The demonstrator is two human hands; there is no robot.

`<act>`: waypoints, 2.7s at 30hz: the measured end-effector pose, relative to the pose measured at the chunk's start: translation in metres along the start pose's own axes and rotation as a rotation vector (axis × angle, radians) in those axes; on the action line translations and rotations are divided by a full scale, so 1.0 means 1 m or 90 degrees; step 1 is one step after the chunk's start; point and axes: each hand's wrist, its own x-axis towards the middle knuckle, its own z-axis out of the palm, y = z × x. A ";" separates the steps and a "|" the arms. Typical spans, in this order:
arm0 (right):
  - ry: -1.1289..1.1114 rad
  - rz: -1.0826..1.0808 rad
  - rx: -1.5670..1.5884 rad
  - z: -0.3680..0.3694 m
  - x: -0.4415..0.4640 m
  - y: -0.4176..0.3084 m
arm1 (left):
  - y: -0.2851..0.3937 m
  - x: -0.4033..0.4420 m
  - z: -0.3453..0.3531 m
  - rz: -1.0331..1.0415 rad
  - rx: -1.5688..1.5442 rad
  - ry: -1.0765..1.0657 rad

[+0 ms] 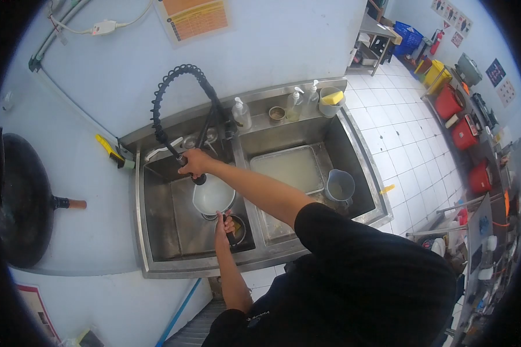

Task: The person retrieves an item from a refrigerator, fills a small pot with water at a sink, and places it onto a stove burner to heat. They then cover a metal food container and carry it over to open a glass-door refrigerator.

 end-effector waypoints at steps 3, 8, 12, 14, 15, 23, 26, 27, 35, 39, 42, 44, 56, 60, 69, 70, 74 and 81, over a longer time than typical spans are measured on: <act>0.002 -0.013 -0.008 0.001 0.001 0.002 | 0.000 -0.001 0.001 0.006 0.016 0.009; -0.009 0.000 0.011 0.002 0.003 0.004 | 0.002 -0.005 0.007 0.009 0.040 0.027; -0.001 -0.003 0.002 0.002 0.004 0.006 | 0.001 -0.004 0.005 0.013 0.041 0.008; -0.002 -0.005 0.003 0.003 0.004 0.007 | 0.000 -0.004 0.004 0.016 0.043 0.003; -0.003 -0.002 0.009 0.004 0.006 0.010 | 0.000 -0.004 0.003 0.017 0.040 0.006; 0.008 -0.007 0.013 0.003 0.004 0.007 | -0.002 -0.006 0.004 0.029 0.062 0.029; 0.005 -0.015 0.013 0.005 0.008 0.012 | -0.002 -0.008 0.005 0.026 0.061 0.038; 0.007 -0.012 0.006 0.004 0.007 0.010 | -0.002 -0.008 0.004 0.027 0.061 0.032; 0.012 -0.024 0.017 0.006 0.006 0.011 | -0.002 -0.010 0.005 0.029 0.076 0.037; 0.017 -0.008 0.020 0.007 0.009 0.014 | -0.004 -0.008 -0.001 0.028 0.093 0.036; 0.010 -0.007 0.018 0.008 0.011 0.014 | -0.006 -0.008 -0.003 0.031 0.078 0.023; 0.007 -0.008 0.021 0.007 0.010 0.014 | -0.008 -0.006 -0.006 0.027 0.046 0.013; 0.004 0.000 -0.009 0.006 0.011 0.014 | -0.006 -0.010 0.001 0.029 0.074 0.015; 0.003 0.006 0.000 0.005 0.006 0.009 | -0.008 -0.009 -0.002 0.034 0.055 0.007; 0.004 0.013 0.037 0.004 0.003 0.007 | -0.007 -0.011 0.002 0.036 0.063 0.026; 0.004 0.011 0.038 0.004 0.003 0.006 | -0.007 -0.010 0.000 0.036 0.063 0.023; 0.005 0.003 0.041 0.005 0.005 0.010 | -0.010 -0.008 -0.004 0.030 0.060 0.021; 0.008 -0.007 0.028 0.004 0.004 0.009 | -0.008 -0.012 0.002 0.036 0.082 0.041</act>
